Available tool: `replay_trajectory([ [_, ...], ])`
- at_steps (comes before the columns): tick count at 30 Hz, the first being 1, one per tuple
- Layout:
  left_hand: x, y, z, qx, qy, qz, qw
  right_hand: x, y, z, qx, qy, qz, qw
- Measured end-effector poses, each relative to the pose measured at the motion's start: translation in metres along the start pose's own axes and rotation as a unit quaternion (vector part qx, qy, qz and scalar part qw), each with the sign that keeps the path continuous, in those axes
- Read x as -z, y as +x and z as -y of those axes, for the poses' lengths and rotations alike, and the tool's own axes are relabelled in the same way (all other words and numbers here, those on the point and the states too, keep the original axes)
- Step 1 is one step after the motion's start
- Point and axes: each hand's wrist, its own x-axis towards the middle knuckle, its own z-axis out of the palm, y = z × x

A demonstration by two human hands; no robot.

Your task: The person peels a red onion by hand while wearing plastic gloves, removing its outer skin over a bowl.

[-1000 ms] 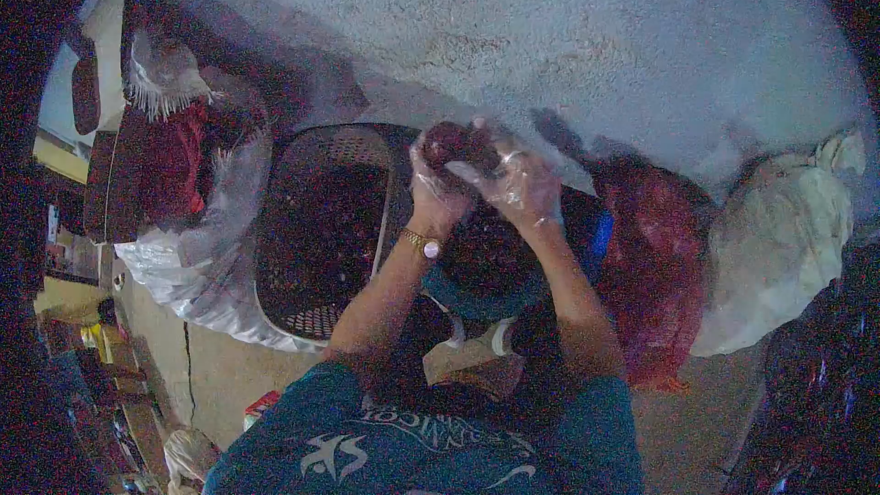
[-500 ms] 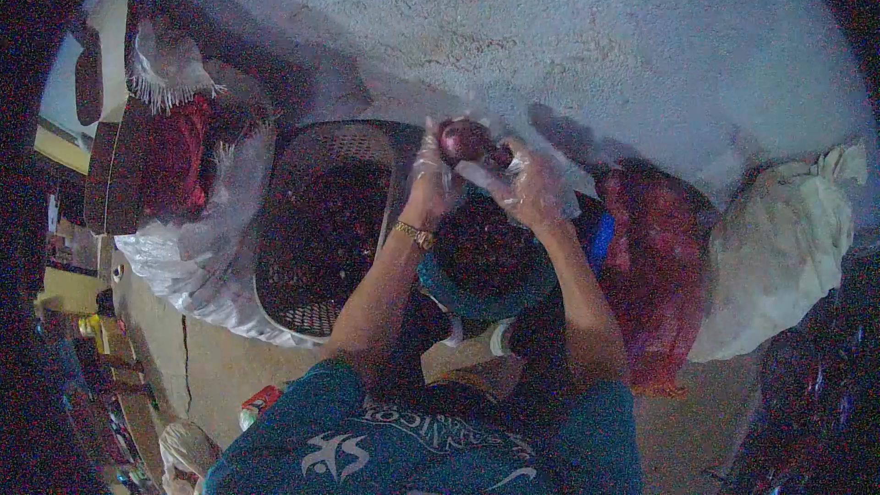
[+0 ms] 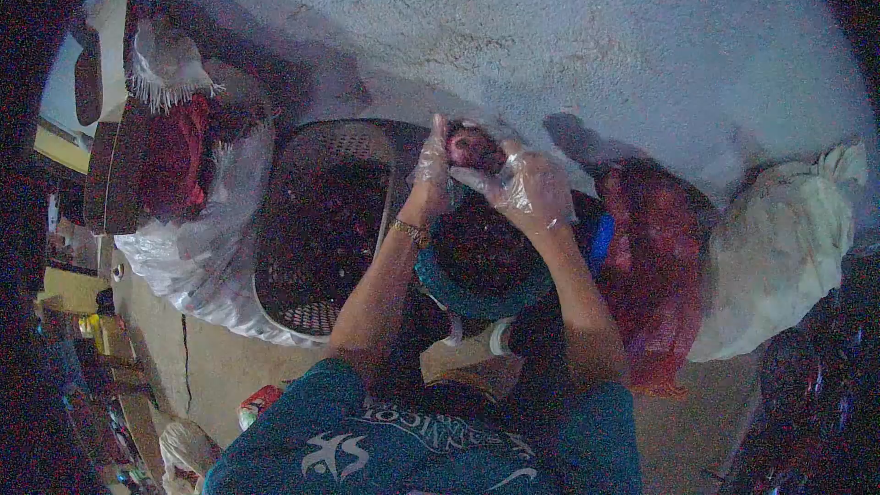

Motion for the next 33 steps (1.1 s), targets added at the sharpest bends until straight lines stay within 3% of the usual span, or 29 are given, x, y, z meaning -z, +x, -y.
replay_trajectory([
  [2, -0.003, -0.002, -0.002, -0.003, 0.013, -0.038, 0.999, 0.000, 0.000, 0.005, 0.005, -0.009, -0.011, 1.000],
  [16, 0.009, 0.005, 0.001, -0.061, 0.068, -0.028, 0.995, -0.012, 0.002, 0.003, -0.033, 0.024, -0.006, 0.999],
  [25, 0.002, 0.000, -0.002, -0.065, 0.056, -0.021, 0.996, -0.021, 0.001, -0.008, 0.004, 0.064, 0.025, 0.998],
  [28, -0.003, -0.005, -0.005, -0.068, 0.061, -0.032, 0.995, -0.011, 0.000, -0.002, -0.008, 0.031, 0.077, 0.997],
  [31, -0.004, -0.006, -0.007, -0.051, 0.048, -0.045, 0.997, -0.014, -0.002, -0.008, 0.012, 0.023, 0.084, 0.996],
  [33, -0.003, -0.003, -0.007, -0.032, 0.047, -0.064, 0.996, -0.013, -0.002, -0.011, 0.117, 0.076, 0.038, 0.989],
])
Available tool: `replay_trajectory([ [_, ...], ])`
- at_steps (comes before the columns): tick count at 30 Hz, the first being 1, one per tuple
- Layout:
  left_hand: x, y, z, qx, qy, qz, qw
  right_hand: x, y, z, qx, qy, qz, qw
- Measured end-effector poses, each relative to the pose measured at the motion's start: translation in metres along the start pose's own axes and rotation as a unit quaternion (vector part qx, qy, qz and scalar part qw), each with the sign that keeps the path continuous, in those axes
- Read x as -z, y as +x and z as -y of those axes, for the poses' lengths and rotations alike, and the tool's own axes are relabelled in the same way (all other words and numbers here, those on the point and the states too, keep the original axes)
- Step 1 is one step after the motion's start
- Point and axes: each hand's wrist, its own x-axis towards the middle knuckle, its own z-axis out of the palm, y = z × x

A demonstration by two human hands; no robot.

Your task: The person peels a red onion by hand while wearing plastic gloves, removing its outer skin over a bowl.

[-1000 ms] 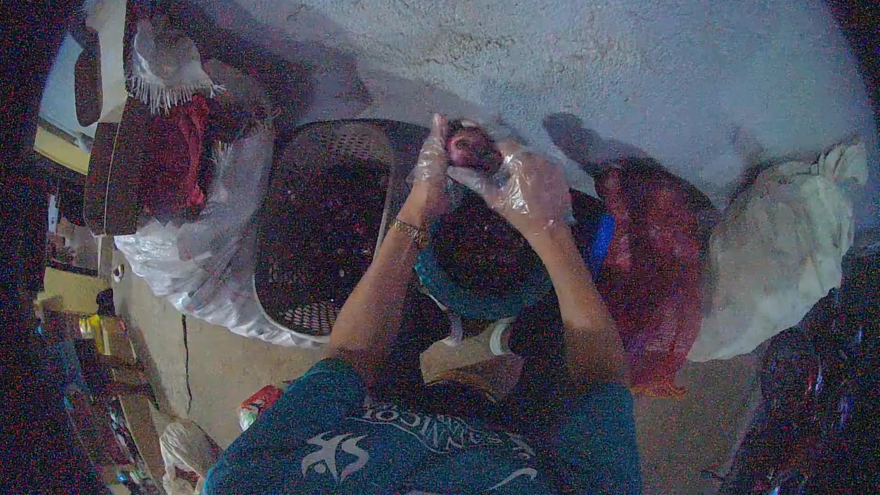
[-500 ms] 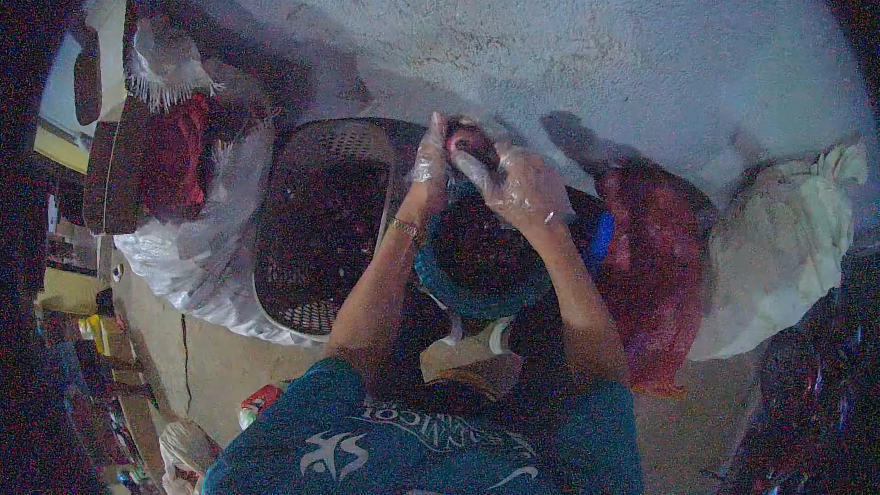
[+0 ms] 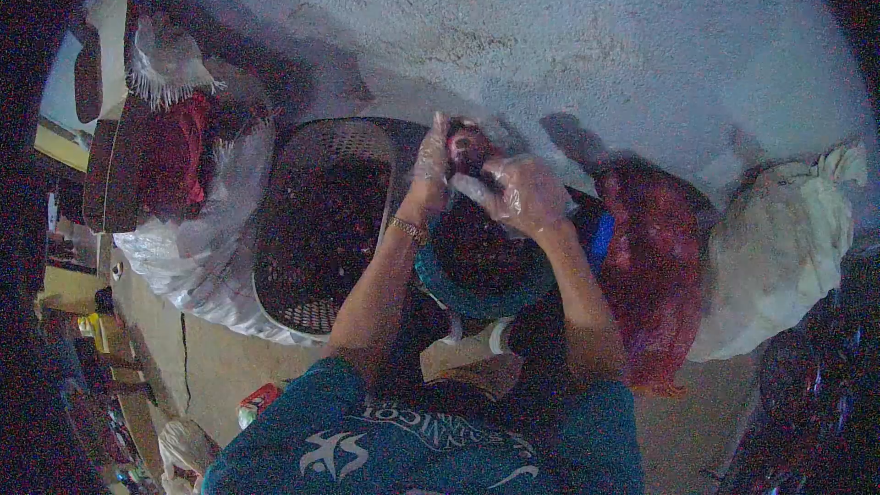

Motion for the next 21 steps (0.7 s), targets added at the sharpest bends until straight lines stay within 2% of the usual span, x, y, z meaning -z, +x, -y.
replay_trajectory([
  [1, 0.001, 0.003, 0.001, 0.027, -0.028, 0.013, 0.999, 0.002, 0.000, 0.001, 0.001, 0.000, 0.000, 1.000],
  [3, 0.003, 0.006, 0.003, 0.056, -0.056, 0.026, 0.997, 0.007, -0.001, 0.003, -0.027, -0.021, 0.078, 0.996],
  [4, 0.003, 0.007, 0.003, 0.073, -0.072, 0.034, 0.994, 0.005, -0.002, 0.000, -0.028, -0.021, 0.078, 0.996],
  [6, 0.001, 0.005, -0.001, 0.090, -0.089, 0.042, 0.991, 0.001, -0.004, -0.006, 0.039, -0.005, 0.051, 0.998],
  [8, -0.005, -0.002, -0.008, 0.136, -0.134, 0.033, 0.981, 0.003, -0.005, -0.005, 0.023, -0.001, 0.074, 0.997],
  [11, -0.002, -0.003, -0.005, 0.102, -0.156, 0.051, 0.981, 0.004, -0.006, -0.007, 0.016, -0.010, 0.118, 0.993],
  [16, 0.008, 0.002, -0.001, 0.110, -0.157, 0.110, 0.975, 0.007, -0.006, -0.010, 0.036, -0.022, 0.180, 0.983],
  [19, 0.009, -0.001, -0.003, 0.108, -0.117, 0.101, 0.982, 0.007, -0.007, -0.011, 0.014, -0.027, 0.155, 0.987],
  [21, 0.007, -0.007, -0.006, 0.101, -0.089, 0.086, 0.987, 0.007, -0.007, -0.008, 0.002, -0.077, 0.002, 0.997],
])
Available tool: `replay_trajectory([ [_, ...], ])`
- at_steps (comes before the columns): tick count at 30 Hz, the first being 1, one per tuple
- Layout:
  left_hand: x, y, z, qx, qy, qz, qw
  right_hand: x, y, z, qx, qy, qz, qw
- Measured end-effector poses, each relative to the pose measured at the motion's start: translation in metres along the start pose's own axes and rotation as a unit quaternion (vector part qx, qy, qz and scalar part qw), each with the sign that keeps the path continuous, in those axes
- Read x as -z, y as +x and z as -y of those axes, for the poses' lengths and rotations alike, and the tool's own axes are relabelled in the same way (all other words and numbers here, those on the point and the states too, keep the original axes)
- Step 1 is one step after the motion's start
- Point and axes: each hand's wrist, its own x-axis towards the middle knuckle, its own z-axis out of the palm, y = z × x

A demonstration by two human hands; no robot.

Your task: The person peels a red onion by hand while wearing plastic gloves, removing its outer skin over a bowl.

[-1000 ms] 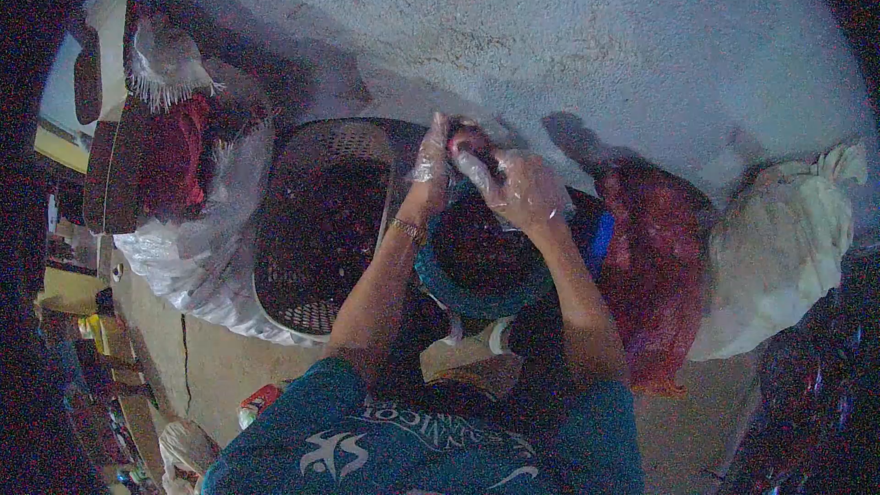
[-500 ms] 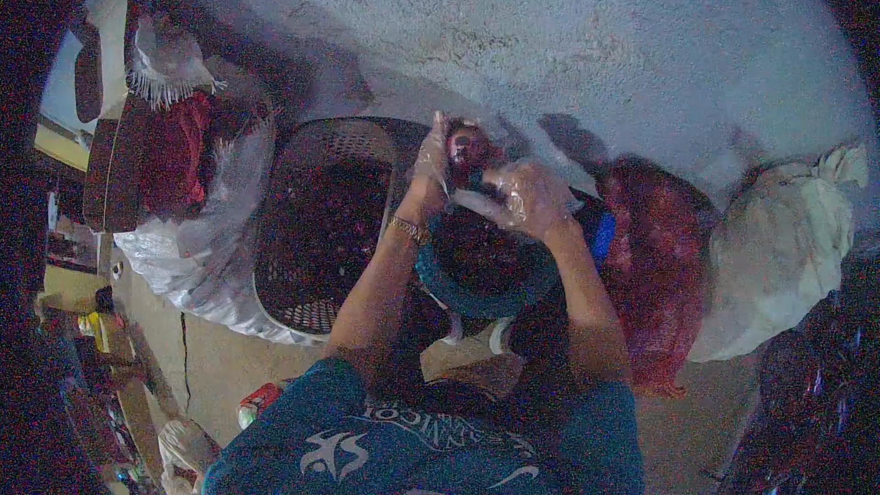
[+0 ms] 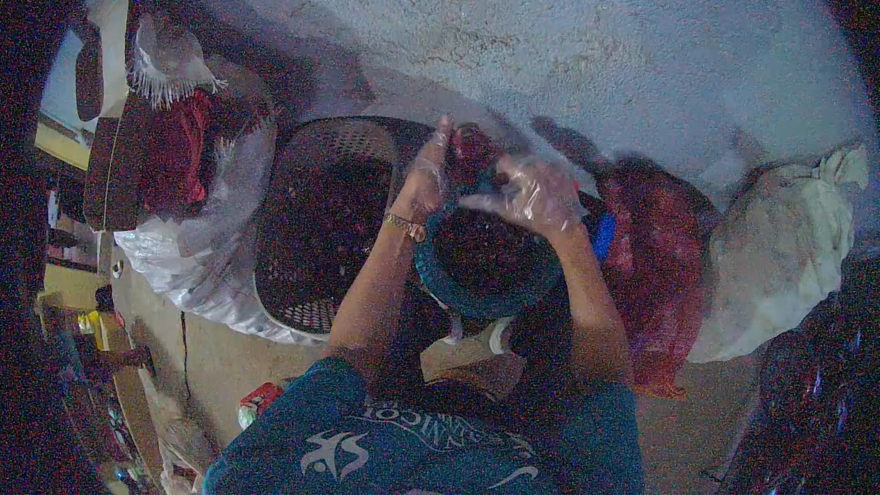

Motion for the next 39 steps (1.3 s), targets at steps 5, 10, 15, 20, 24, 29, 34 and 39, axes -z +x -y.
replay_trajectory([
  [5, -0.012, -0.007, -0.005, 0.007, -0.017, -0.013, 1.000, -0.012, 0.006, 0.000, -0.183, 0.191, 0.049, 0.963],
  [10, -0.005, 0.000, 0.000, 0.026, -0.029, -0.031, 0.999, -0.021, 0.005, 0.001, -0.215, 0.264, 0.103, 0.935],
  [15, 0.012, 0.010, 0.007, 0.008, -0.116, 0.036, 0.993, -0.048, -0.002, -0.017, -0.158, 0.246, 0.067, 0.954],
  [20, 0.021, 0.015, 0.004, -0.016, -0.208, -0.044, 0.977, -0.028, -0.005, -0.018, -0.196, 0.281, 0.207, 0.916],
  [24, 0.023, 0.011, 0.000, -0.037, -0.204, -0.033, 0.978, -0.023, -0.005, -0.017, -0.223, 0.204, 0.265, 0.916],
  [29, 0.031, 0.023, 0.009, -0.010, -0.263, 0.016, 0.965, -0.028, -0.003, -0.018, -0.236, 0.235, 0.233, 0.914],
  [34, 0.020, 0.007, 0.005, -0.066, -0.176, 0.048, 0.981, -0.013, 0.003, -0.009, -0.211, 0.170, 0.217, 0.938],
  [39, 0.018, 0.013, 0.005, -0.004, -0.280, -0.001, 0.960, -0.036, -0.008, -0.022, -0.186, 0.094, 0.059, 0.976],
])
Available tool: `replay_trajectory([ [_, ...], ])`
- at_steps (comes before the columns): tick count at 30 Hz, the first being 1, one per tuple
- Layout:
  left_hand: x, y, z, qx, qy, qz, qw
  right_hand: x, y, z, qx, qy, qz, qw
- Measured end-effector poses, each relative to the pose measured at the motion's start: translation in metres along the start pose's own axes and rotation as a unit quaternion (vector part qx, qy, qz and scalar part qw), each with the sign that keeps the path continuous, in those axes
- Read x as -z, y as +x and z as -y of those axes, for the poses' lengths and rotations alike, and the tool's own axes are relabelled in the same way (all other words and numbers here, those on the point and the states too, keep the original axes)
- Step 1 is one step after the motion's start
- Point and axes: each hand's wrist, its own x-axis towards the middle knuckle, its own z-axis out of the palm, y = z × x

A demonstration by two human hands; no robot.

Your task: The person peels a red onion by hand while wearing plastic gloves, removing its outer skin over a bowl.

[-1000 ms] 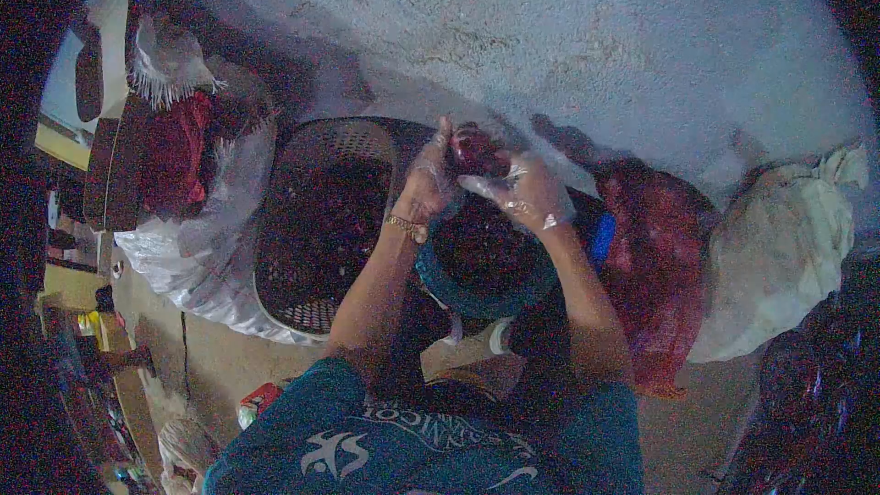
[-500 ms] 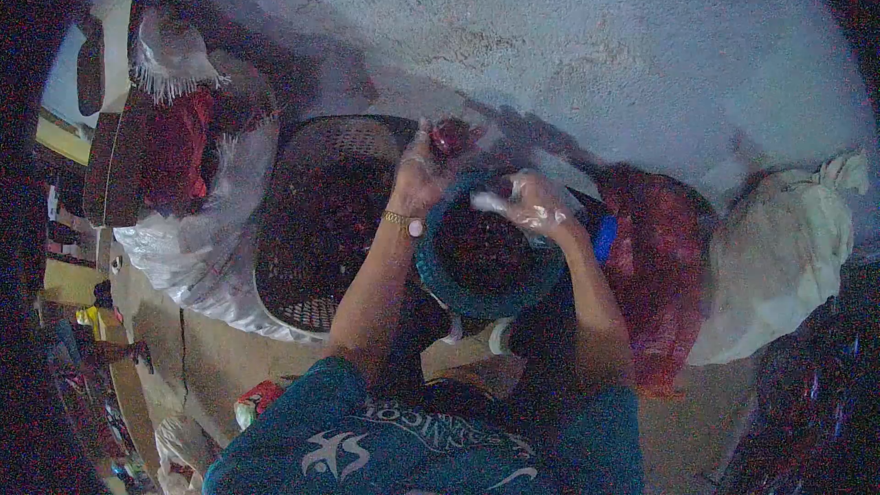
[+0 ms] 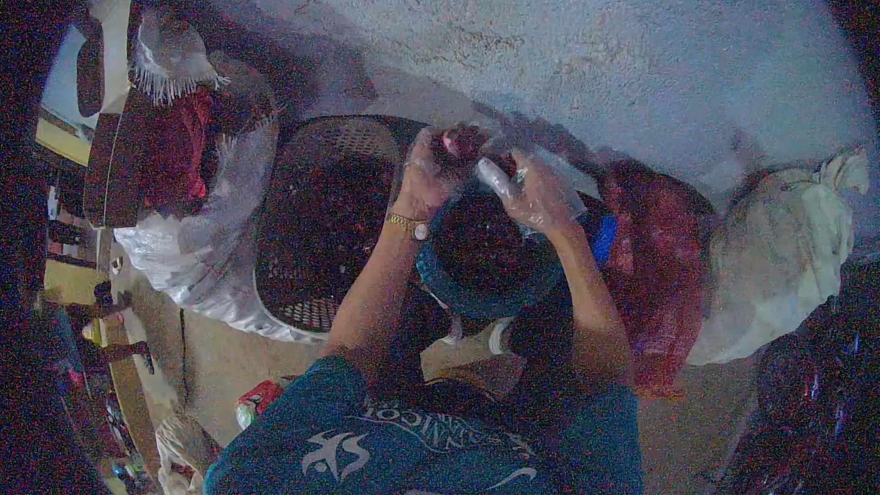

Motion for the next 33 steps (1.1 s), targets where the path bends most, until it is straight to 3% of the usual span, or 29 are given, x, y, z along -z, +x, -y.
replay_trajectory([
  [4, -0.010, -0.005, 0.002, -0.008, -0.001, -0.015, 1.000, 0.000, 0.004, -0.002, 0.020, 0.064, 0.011, 0.998],
  [6, -0.010, -0.007, 0.004, -0.007, -0.001, -0.027, 1.000, 0.002, 0.005, 0.006, -0.016, 0.084, 0.033, 0.996],
  [8, -0.004, -0.008, 0.008, -0.041, 0.052, 0.082, 0.994, 0.013, 0.004, 0.028, -0.003, 0.084, 0.023, 0.996],
  [11, -0.012, -0.006, 0.017, -0.039, 0.094, 0.009, 0.995, 0.005, 0.006, 0.025, 0.012, 0.073, 0.012, 0.997],
  [23, 0.000, -0.002, 0.022, -0.019, 0.122, 0.061, 0.990, 0.001, 0.007, 0.027, 0.013, 0.050, -0.047, 0.998],
  [26, -0.007, -0.007, 0.024, -0.058, 0.149, 0.047, 0.986, 0.010, 0.007, 0.035, 0.005, 0.020, -0.040, 0.999],
  [33, -0.006, -0.004, 0.025, -0.053, 0.122, 0.023, 0.991, 0.005, 0.007, 0.030, 0.002, -0.006, -0.047, 0.999],
])
